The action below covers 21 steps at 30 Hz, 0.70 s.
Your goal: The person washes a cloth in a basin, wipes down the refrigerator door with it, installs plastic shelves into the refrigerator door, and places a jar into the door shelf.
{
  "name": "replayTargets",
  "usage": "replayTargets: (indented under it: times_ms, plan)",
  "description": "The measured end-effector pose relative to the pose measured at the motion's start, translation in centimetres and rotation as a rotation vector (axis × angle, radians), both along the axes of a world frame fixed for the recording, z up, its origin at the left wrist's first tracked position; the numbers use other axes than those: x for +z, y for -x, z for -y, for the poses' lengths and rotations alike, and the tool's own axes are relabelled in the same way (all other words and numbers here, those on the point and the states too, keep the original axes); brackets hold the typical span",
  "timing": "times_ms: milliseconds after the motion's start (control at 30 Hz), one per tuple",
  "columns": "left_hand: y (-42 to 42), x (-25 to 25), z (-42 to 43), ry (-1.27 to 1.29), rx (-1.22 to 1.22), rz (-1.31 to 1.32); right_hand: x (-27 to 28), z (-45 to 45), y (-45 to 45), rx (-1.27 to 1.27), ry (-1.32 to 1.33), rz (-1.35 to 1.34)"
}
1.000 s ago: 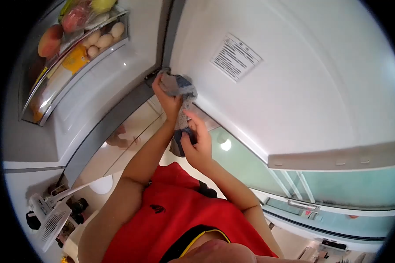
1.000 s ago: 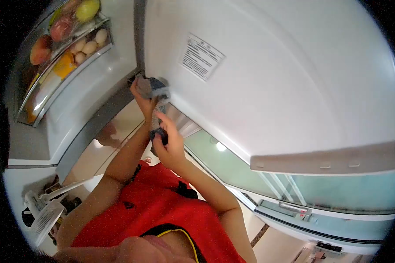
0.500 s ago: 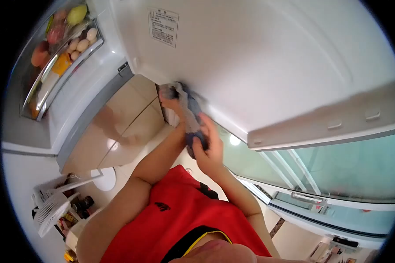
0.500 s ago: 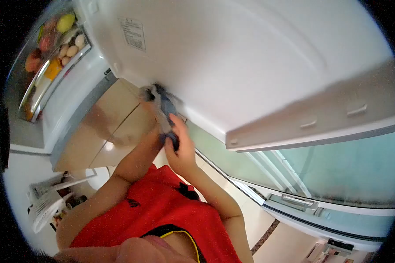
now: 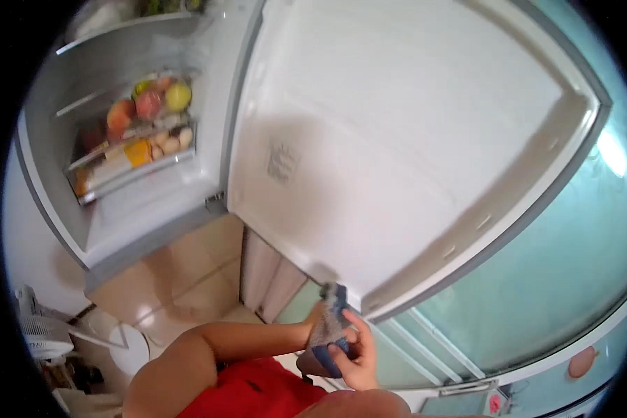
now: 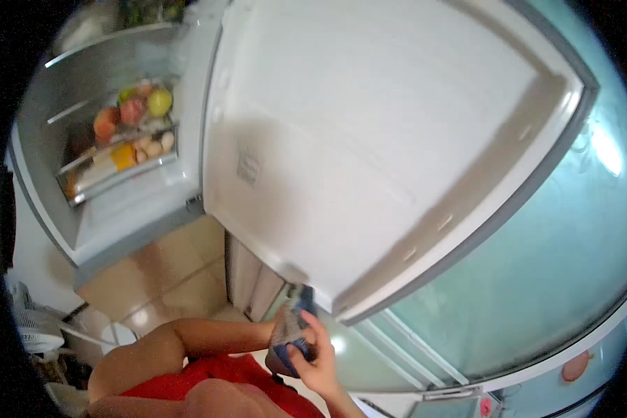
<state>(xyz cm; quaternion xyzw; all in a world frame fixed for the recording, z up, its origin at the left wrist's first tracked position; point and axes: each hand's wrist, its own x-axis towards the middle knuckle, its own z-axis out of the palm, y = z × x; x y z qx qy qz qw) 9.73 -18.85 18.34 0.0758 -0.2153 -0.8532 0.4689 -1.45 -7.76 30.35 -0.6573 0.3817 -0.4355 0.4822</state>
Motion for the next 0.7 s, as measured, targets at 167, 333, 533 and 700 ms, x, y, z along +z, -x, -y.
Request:
replayTargets:
  times_ms: [167,333,533,700]
  plan:
    - [-15.6,17.4,6.8,0.230,1.218,0.262,7.9,4.9,-8.1,0.062,0.485,0.013]
    - [-30.6,43.9,19.0,1.049,1.682,0.287,23.5,12.3,-18.5,0.109,0.918,0.262]
    - [-24.0,57.7,18.8,0.840,2.767,1.458,33.8,17.2,-20.4,-0.112,1.149,0.295]
    - [-18.1,55.0,17.0,1.044,2.693,1.310,30.8,17.4,-15.7,-0.188,1.092,0.258]
